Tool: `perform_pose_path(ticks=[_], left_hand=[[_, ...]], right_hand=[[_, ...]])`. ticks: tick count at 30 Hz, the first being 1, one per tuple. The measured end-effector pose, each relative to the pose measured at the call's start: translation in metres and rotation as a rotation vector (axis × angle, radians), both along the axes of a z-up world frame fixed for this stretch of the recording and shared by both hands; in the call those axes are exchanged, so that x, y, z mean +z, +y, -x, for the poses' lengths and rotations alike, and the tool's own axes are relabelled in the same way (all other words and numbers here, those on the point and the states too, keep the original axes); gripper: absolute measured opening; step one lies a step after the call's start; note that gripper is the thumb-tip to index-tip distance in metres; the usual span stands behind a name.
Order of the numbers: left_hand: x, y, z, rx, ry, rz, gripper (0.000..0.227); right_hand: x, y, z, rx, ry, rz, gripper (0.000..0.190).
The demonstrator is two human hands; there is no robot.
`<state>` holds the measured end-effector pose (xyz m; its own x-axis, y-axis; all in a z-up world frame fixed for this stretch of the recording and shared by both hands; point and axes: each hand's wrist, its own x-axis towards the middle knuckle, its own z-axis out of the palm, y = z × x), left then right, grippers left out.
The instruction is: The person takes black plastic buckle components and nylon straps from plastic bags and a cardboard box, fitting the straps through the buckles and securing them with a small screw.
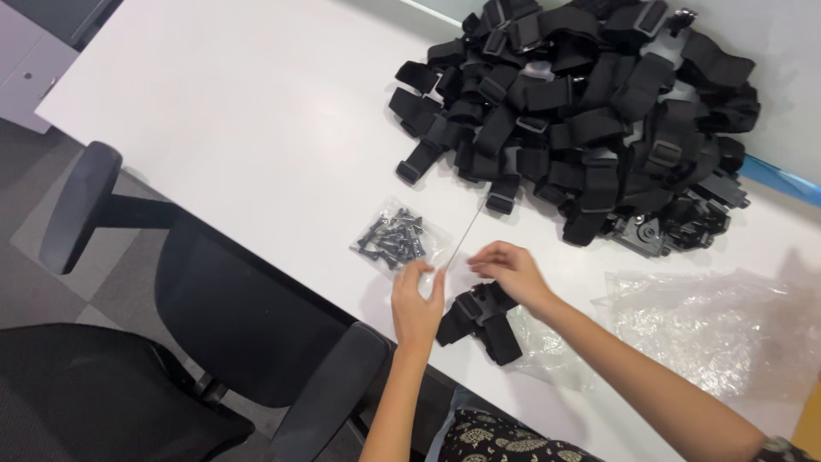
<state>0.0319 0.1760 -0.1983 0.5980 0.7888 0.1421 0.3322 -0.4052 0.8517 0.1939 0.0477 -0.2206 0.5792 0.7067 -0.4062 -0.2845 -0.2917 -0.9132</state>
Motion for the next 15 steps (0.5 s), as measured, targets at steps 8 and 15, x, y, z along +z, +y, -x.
perform_pose_path(ticks=[8, 15], left_hand=[[-0.016, -0.023, 0.013, -0.361, 0.332, 0.251, 0.068], [-0.026, -0.022, -0.007, -0.458, 0.458, 0.227, 0.064]], right_hand=[[0.014, -0.084, 0.003, 0.049, -0.052, 0.346, 0.020], [0.009, -0.082, 0.035, 0.069, -0.003, 0.485, 0.033]])
